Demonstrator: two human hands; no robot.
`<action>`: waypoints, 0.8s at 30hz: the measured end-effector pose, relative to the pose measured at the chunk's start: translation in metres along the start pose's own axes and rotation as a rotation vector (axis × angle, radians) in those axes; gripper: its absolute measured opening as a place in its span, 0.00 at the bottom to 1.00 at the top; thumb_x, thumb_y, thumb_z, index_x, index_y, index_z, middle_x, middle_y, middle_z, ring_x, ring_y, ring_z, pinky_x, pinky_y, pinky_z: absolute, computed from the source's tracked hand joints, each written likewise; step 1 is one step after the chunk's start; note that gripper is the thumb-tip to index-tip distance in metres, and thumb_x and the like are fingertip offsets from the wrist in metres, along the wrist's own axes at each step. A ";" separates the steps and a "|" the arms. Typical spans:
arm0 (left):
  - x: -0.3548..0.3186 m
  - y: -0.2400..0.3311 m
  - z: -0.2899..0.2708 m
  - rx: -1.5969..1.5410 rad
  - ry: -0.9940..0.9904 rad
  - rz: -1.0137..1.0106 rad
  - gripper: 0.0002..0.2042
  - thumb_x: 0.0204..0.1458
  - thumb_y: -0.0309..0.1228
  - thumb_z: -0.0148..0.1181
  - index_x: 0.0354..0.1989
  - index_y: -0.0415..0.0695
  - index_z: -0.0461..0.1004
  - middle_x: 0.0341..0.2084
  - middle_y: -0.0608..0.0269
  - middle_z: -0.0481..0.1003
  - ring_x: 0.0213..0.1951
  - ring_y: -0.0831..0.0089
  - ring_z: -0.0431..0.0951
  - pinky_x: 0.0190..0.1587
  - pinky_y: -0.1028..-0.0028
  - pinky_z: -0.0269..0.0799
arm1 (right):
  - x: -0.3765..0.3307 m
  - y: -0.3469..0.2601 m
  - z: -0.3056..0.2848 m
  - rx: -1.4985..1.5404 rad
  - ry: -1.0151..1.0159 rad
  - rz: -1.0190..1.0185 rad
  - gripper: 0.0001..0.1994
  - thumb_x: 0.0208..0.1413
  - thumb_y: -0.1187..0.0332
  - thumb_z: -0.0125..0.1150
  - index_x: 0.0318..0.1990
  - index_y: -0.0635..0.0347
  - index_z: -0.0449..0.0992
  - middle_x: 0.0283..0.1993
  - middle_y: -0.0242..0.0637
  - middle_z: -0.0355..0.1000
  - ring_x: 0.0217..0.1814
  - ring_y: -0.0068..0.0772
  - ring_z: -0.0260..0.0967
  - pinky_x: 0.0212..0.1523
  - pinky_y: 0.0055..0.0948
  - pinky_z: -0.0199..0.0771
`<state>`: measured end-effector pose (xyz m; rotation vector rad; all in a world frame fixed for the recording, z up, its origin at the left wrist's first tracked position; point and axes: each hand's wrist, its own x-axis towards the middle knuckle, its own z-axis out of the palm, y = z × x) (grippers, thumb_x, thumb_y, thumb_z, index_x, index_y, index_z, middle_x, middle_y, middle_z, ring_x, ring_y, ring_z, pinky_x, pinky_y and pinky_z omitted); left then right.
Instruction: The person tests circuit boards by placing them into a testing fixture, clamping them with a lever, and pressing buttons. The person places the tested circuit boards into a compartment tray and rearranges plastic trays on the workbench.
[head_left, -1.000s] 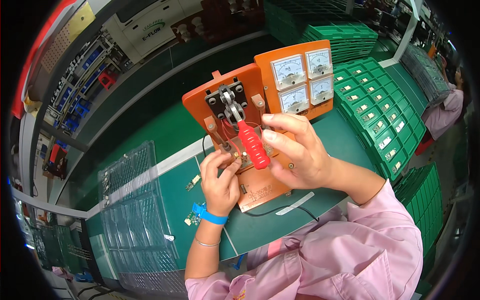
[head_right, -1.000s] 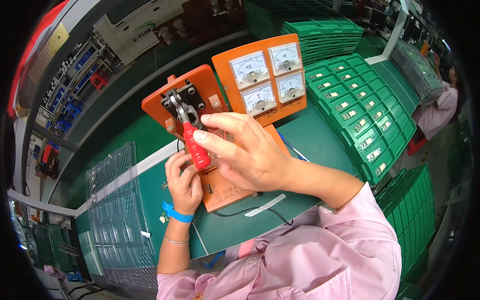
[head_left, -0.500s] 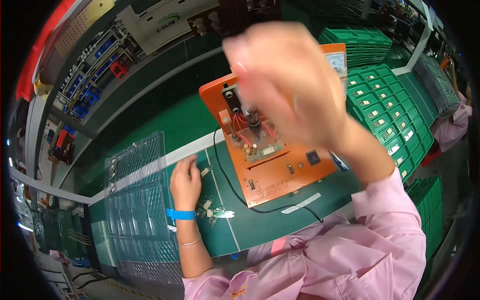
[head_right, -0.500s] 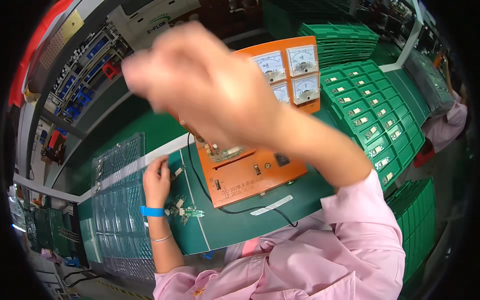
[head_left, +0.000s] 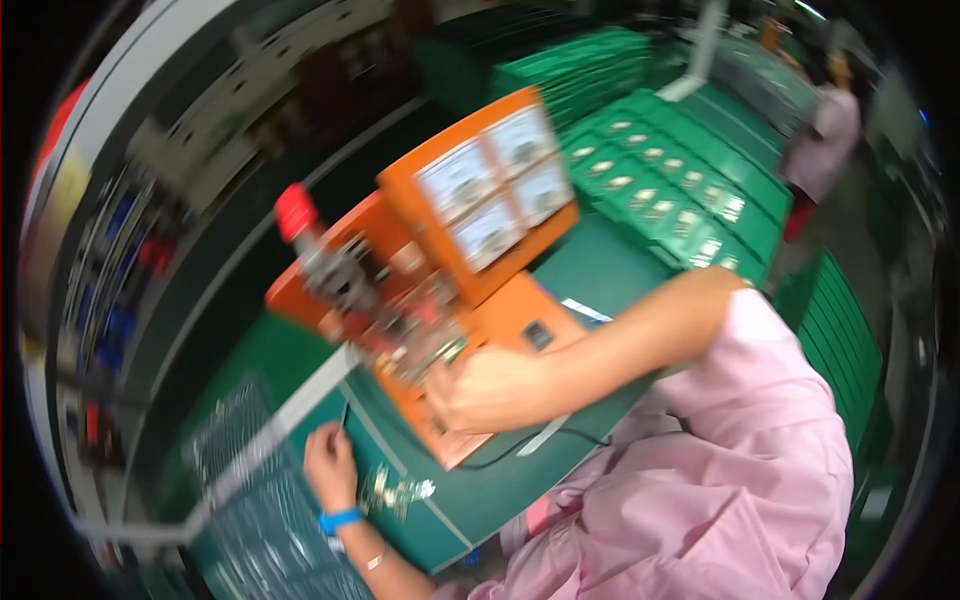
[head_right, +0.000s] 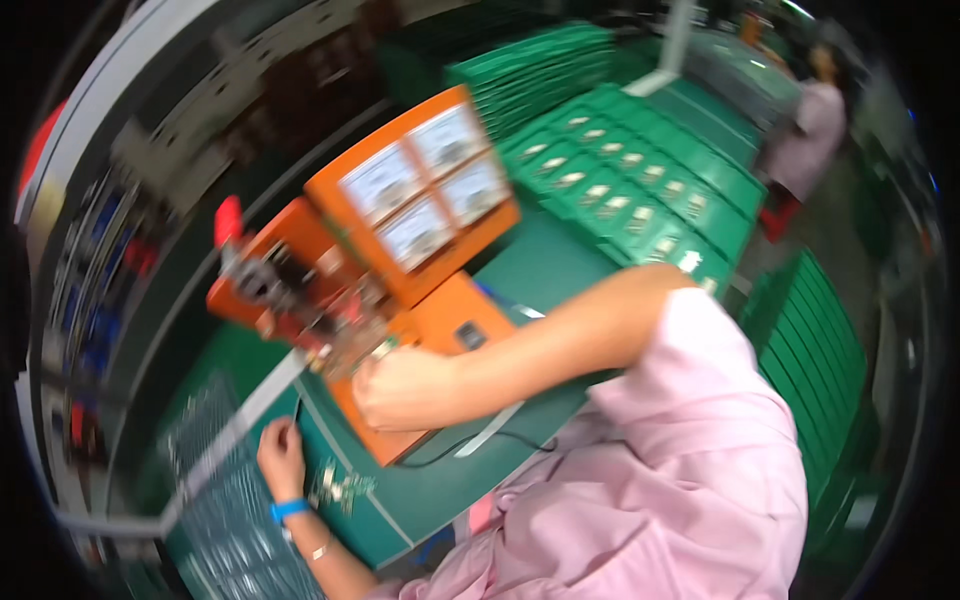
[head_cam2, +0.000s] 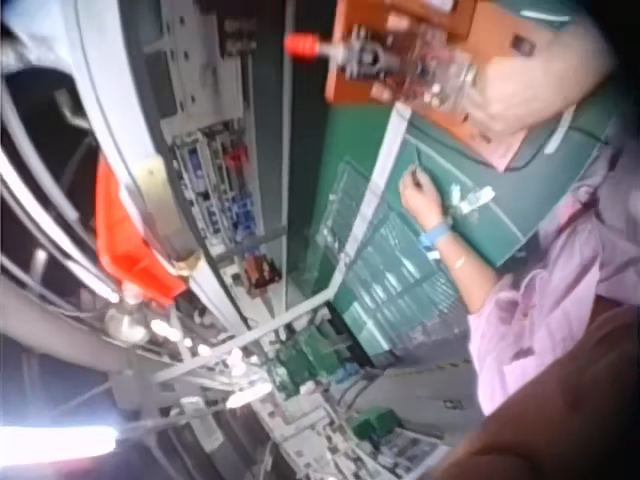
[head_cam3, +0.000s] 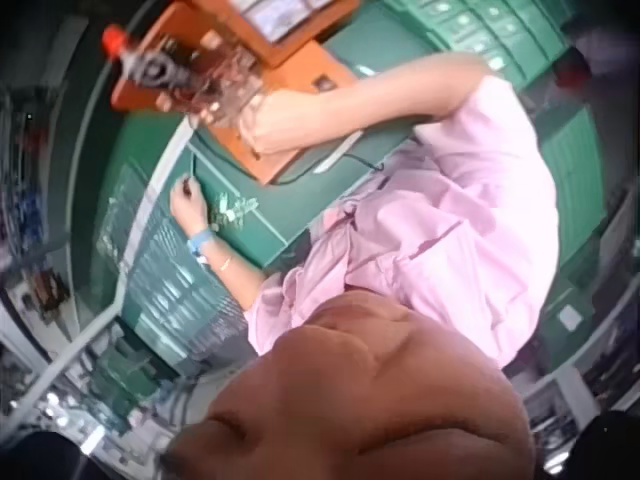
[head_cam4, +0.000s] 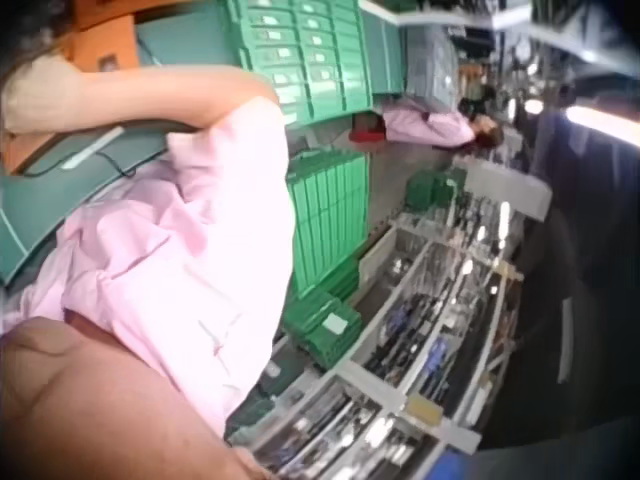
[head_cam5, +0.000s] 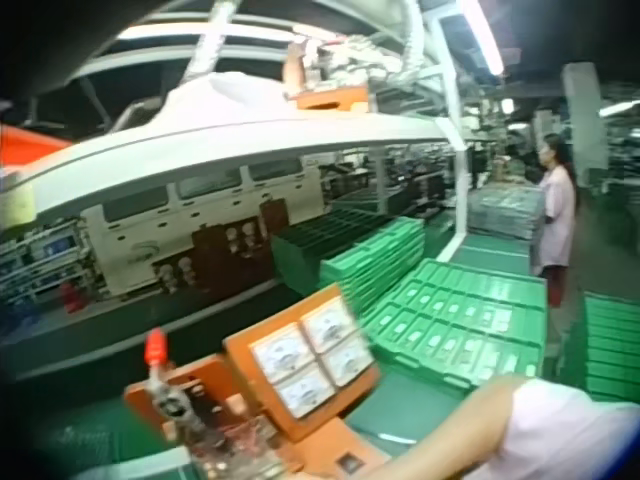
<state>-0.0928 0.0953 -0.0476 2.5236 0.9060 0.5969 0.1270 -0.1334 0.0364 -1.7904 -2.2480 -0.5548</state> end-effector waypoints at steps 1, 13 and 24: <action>-0.005 -0.012 0.003 -0.037 0.066 0.037 0.08 0.51 0.24 0.54 0.38 0.39 0.76 0.30 0.55 0.76 0.30 0.61 0.74 0.36 0.69 0.72 | 0.003 0.003 0.019 0.104 0.012 -0.007 0.06 0.44 0.71 0.56 0.23 0.64 0.76 0.24 0.43 0.73 0.23 0.40 0.69 0.15 0.35 0.65; -0.001 0.018 -0.004 -0.254 0.126 -0.391 0.13 0.58 0.32 0.56 0.42 0.33 0.76 0.31 0.46 0.77 0.30 0.54 0.75 0.37 0.66 0.72 | -0.210 0.127 -0.082 -0.185 0.144 1.102 0.06 0.44 0.74 0.55 0.30 0.62 0.76 0.30 0.41 0.74 0.32 0.43 0.73 0.35 0.39 0.76; -0.013 0.074 -0.029 -0.441 0.060 0.007 0.07 0.50 0.20 0.59 0.38 0.37 0.76 0.32 0.57 0.77 0.31 0.71 0.76 0.34 0.74 0.73 | -0.372 0.140 -0.091 -0.449 0.051 1.422 0.11 0.50 0.73 0.55 0.40 0.64 0.80 0.58 0.44 0.72 0.51 0.46 0.73 0.47 0.35 0.73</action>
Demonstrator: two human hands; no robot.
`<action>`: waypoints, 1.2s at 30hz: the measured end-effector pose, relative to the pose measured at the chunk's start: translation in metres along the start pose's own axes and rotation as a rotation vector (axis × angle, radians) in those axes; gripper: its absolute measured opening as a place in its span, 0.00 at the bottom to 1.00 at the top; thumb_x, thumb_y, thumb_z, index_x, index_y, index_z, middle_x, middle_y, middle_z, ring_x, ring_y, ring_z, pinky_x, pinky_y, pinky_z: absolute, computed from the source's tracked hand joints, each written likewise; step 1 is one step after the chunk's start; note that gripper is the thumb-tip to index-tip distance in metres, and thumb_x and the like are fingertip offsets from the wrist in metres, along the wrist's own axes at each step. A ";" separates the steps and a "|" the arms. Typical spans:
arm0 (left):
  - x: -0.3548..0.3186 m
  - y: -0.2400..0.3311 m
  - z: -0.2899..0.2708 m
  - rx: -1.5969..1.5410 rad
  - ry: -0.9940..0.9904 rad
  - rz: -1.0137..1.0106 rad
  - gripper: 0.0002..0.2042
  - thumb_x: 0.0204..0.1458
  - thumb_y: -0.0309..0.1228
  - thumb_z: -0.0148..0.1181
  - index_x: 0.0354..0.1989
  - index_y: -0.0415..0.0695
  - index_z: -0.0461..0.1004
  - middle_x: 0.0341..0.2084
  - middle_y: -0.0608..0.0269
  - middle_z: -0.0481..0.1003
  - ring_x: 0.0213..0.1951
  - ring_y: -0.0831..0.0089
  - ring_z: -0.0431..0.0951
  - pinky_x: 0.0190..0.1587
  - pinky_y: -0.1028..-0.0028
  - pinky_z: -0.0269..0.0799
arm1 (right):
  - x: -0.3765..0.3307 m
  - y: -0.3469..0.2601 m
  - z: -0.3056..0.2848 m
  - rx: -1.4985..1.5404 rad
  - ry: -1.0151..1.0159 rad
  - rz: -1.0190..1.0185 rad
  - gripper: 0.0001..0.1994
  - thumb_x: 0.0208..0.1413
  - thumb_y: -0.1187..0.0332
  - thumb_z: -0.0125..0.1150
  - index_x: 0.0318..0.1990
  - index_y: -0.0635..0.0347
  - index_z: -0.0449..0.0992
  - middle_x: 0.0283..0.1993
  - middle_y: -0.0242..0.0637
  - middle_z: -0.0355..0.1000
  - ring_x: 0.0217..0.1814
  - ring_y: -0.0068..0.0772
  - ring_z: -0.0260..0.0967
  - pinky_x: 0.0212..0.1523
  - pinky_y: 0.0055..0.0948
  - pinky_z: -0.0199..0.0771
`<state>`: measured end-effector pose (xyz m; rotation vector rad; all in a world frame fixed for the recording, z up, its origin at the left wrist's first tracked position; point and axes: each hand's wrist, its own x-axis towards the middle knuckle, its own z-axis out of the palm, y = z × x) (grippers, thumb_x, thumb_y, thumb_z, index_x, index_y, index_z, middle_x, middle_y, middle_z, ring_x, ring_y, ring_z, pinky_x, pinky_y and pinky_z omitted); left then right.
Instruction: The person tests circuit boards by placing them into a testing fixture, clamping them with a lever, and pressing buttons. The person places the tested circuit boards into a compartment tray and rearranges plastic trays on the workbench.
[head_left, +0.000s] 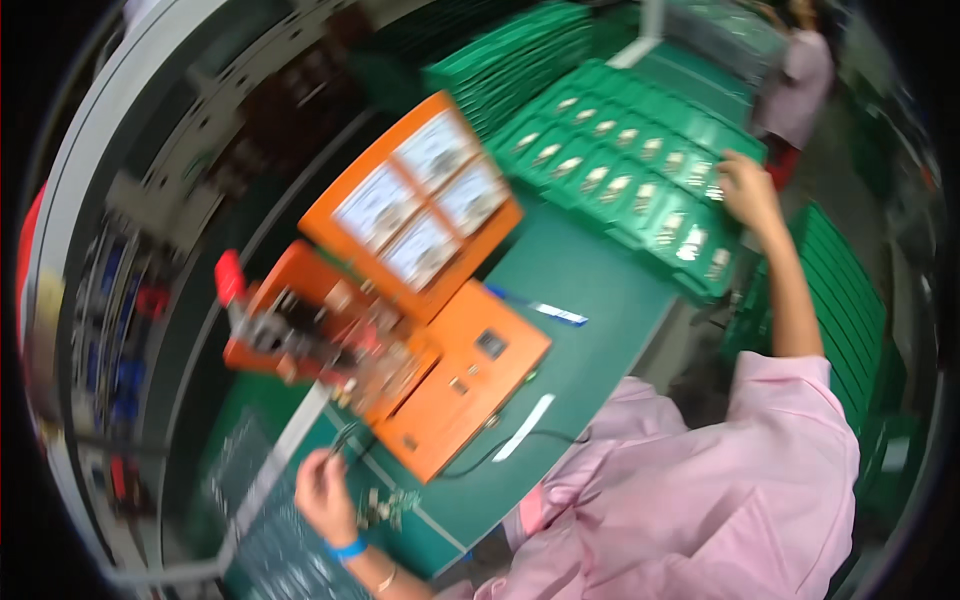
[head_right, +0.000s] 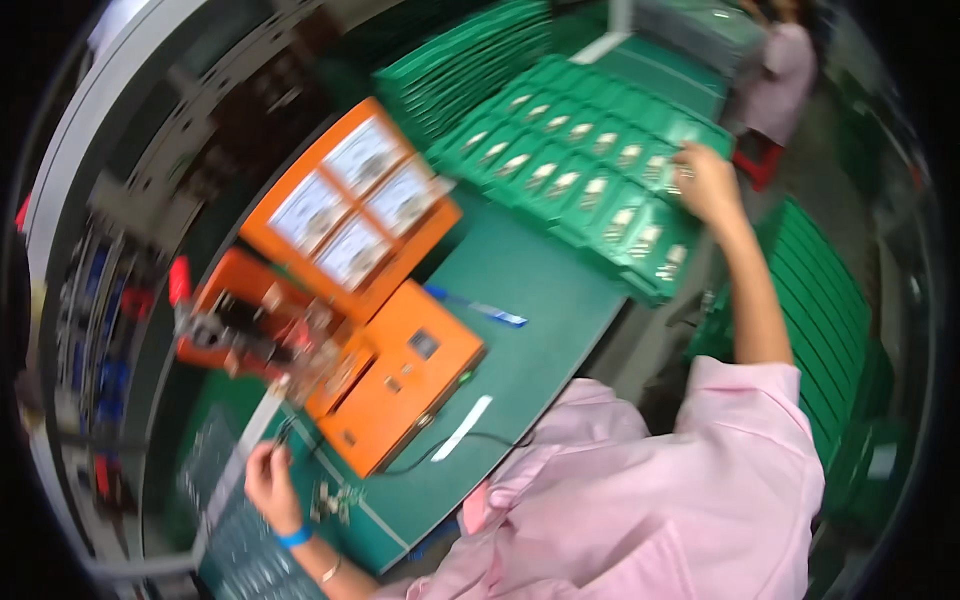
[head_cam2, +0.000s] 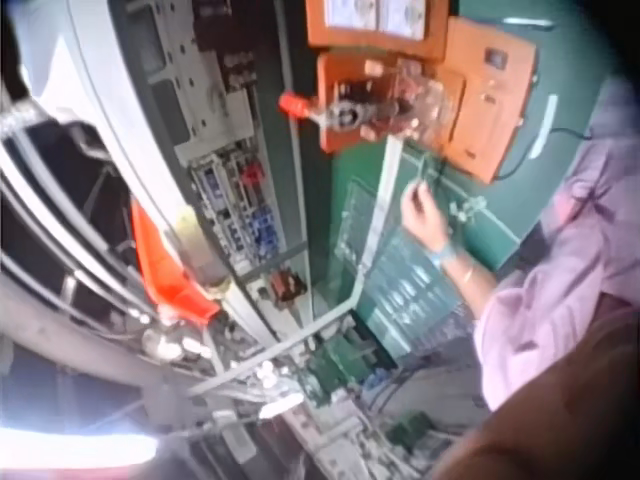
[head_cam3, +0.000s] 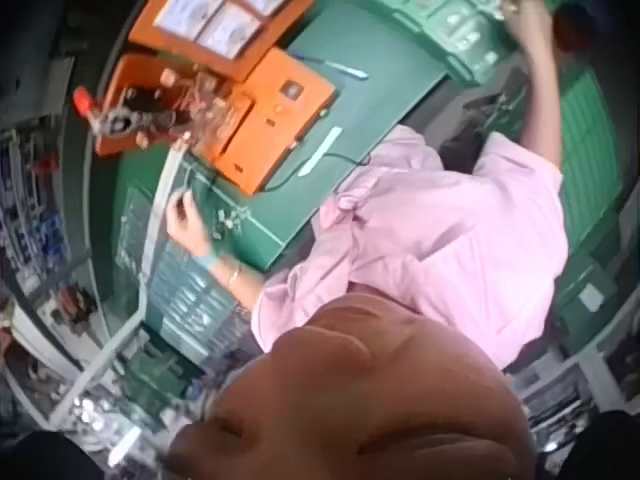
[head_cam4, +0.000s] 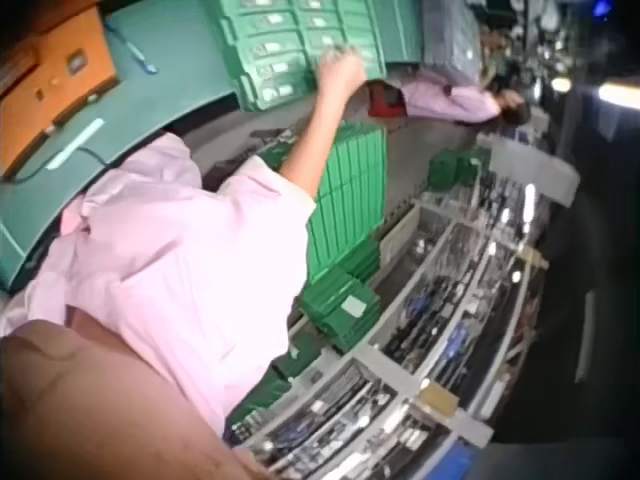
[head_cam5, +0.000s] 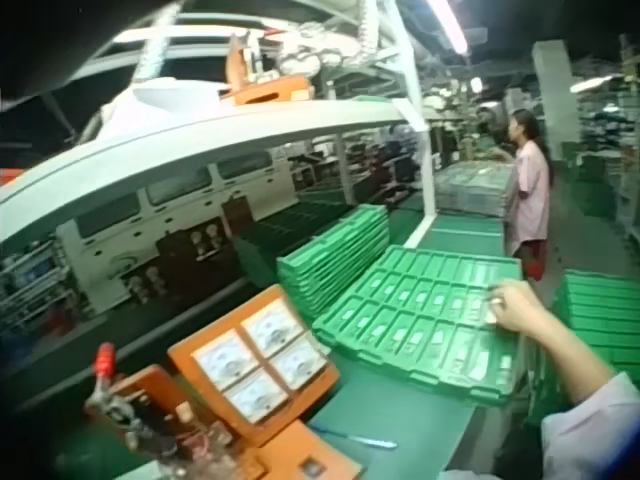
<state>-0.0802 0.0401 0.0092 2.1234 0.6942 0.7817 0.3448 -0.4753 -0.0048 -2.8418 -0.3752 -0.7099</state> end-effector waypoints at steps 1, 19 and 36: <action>0.003 -0.001 0.009 -0.004 -0.051 0.076 0.07 0.49 0.19 0.60 0.37 0.37 0.77 0.32 0.57 0.78 0.31 0.70 0.76 0.34 0.74 0.73 | 0.001 -0.017 -0.018 0.087 0.053 -0.008 0.11 0.51 0.74 0.56 0.41 0.64 0.79 0.58 0.41 0.73 0.52 0.44 0.73 0.48 0.33 0.73; 0.016 0.031 0.084 0.448 -0.004 0.615 0.11 0.42 0.23 0.63 0.37 0.43 0.79 0.35 0.61 0.78 0.44 0.60 0.76 0.46 0.68 0.71 | -0.097 -0.346 -0.004 0.838 -0.199 -0.966 0.13 0.53 0.65 0.60 0.44 0.61 0.75 0.54 0.44 0.68 0.53 0.44 0.66 0.51 0.37 0.66; -0.002 0.025 0.081 0.376 -0.063 0.461 0.19 0.46 0.32 0.63 0.48 0.44 0.77 0.50 0.51 0.70 0.57 0.53 0.68 0.56 0.61 0.64 | -0.092 -0.349 -0.001 0.788 -0.151 -0.989 0.14 0.55 0.58 0.59 0.41 0.59 0.77 0.48 0.47 0.69 0.48 0.46 0.67 0.46 0.38 0.67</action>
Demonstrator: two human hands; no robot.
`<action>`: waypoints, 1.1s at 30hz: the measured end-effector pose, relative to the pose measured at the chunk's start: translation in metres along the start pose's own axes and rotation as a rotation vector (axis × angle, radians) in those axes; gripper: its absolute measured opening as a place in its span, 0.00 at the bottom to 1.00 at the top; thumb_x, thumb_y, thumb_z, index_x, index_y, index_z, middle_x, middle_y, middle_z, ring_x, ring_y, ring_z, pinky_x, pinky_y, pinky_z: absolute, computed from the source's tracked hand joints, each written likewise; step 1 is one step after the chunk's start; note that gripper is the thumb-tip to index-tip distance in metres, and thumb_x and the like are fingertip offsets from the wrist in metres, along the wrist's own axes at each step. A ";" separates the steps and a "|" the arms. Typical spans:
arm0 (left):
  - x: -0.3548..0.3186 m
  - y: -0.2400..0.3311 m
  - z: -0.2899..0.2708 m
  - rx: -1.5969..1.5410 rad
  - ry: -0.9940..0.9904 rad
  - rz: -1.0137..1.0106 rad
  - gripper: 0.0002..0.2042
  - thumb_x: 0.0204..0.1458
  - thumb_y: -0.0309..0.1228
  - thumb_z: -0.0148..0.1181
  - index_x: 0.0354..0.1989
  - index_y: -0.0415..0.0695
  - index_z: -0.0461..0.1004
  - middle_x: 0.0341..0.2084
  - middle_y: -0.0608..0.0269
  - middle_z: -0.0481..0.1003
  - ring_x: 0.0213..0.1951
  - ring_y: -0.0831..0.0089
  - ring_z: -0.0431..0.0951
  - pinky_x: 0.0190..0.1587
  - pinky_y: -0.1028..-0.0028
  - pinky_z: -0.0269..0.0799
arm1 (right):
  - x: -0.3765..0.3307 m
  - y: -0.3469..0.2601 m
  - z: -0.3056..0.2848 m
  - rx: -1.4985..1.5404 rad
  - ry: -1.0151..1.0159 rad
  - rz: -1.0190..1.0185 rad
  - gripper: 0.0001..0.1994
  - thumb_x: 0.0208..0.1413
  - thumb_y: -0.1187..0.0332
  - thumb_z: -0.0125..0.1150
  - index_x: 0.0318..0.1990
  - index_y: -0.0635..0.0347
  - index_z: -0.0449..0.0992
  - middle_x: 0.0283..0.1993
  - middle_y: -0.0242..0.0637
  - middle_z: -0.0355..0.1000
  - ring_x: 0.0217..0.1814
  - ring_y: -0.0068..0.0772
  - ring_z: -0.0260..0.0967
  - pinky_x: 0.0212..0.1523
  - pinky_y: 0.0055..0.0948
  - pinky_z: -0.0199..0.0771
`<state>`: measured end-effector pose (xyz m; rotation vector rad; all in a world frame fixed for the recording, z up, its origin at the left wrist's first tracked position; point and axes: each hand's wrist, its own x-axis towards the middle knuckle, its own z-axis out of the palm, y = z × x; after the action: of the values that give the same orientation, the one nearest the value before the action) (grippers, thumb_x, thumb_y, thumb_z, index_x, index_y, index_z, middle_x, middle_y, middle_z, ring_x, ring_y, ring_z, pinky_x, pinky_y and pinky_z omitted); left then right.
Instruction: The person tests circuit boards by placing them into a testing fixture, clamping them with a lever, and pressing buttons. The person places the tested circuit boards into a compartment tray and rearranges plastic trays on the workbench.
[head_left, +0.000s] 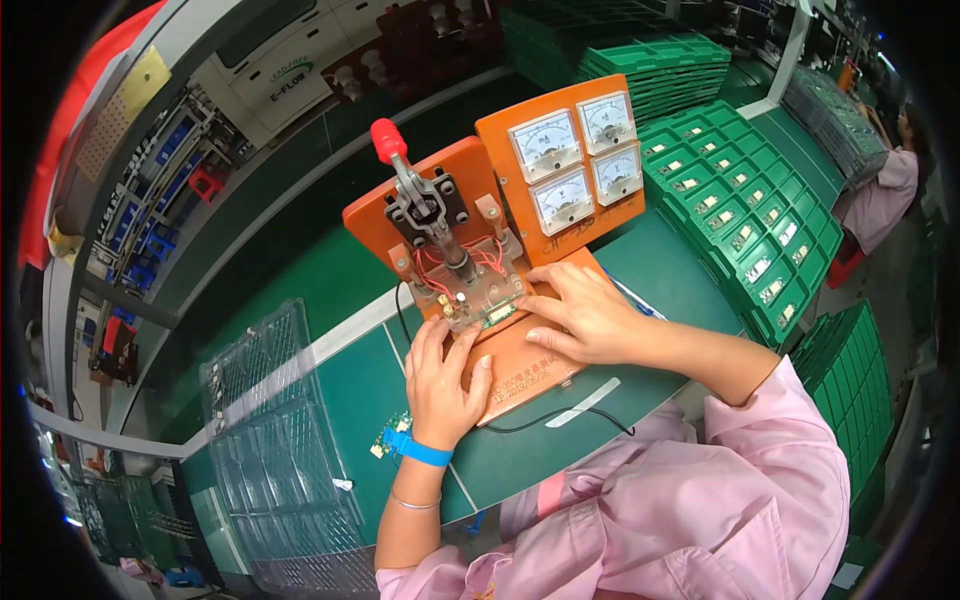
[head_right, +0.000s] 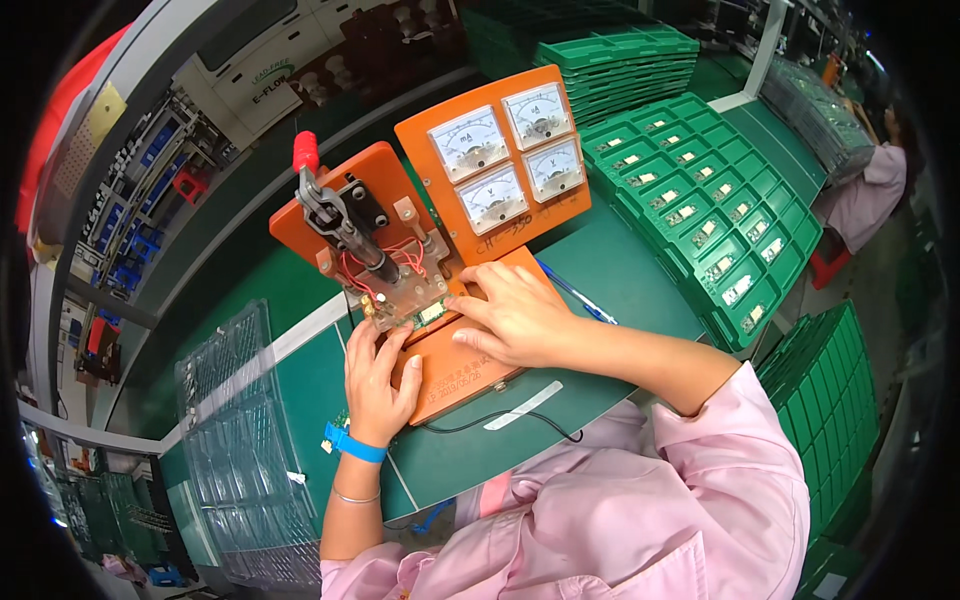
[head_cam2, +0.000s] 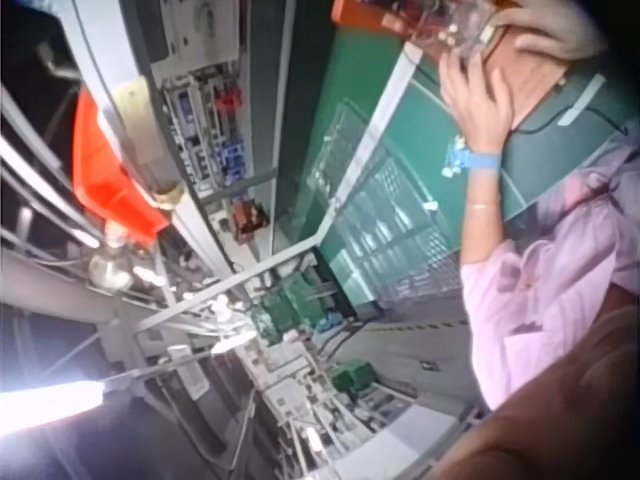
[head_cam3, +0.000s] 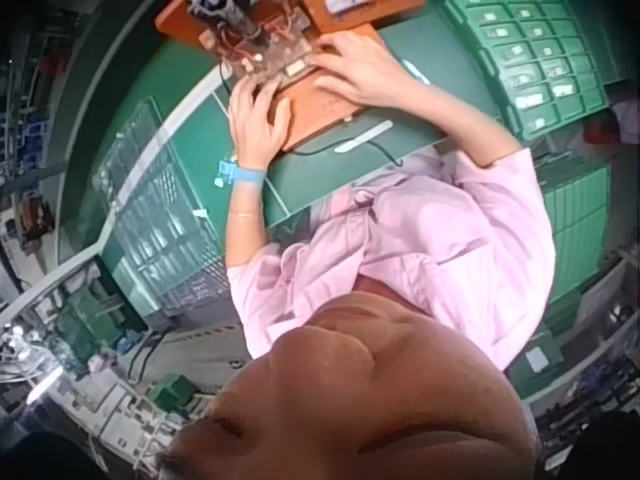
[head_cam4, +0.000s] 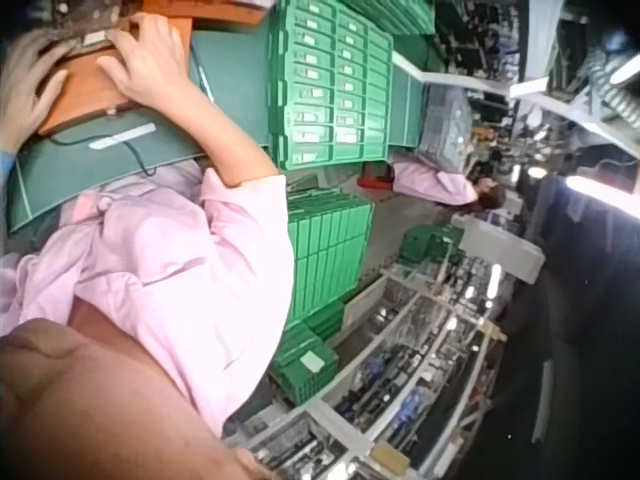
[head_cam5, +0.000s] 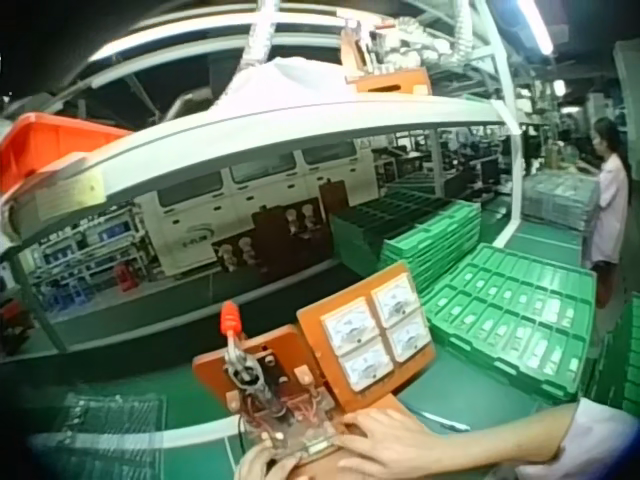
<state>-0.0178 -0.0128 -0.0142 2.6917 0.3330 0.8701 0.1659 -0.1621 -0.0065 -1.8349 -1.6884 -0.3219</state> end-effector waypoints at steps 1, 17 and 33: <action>-0.001 0.001 -0.001 0.001 0.005 0.002 0.19 0.46 0.32 0.63 0.48 0.44 0.77 0.50 0.51 0.70 0.57 0.53 0.68 0.56 0.61 0.64 | 0.003 0.000 -0.004 -0.003 0.002 -0.004 0.14 0.55 0.58 0.59 0.41 0.59 0.77 0.48 0.47 0.69 0.48 0.46 0.67 0.46 0.38 0.67; -0.030 -0.011 -0.003 -0.170 0.165 -0.050 0.12 0.46 0.16 0.54 0.39 0.38 0.76 0.39 0.56 0.74 0.42 0.57 0.72 0.50 0.65 0.68 | 0.166 -0.054 -0.105 0.386 0.215 -0.275 0.11 0.55 0.70 0.55 0.44 0.63 0.73 0.40 0.44 0.75 0.38 0.46 0.74 0.40 0.35 0.74; -0.023 0.002 0.005 -0.255 0.120 -0.049 0.11 0.42 0.14 0.54 0.35 0.37 0.76 0.36 0.56 0.75 0.40 0.58 0.72 0.47 0.66 0.69 | -0.032 0.008 -0.008 0.163 -0.064 0.109 0.05 0.53 0.70 0.61 0.36 0.57 0.75 0.41 0.34 0.70 0.41 0.36 0.65 0.46 0.31 0.63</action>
<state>-0.0326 -0.0232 -0.0297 2.3946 0.2904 0.9892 0.1709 -0.1928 -0.0206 -1.8237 -1.5999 -0.0785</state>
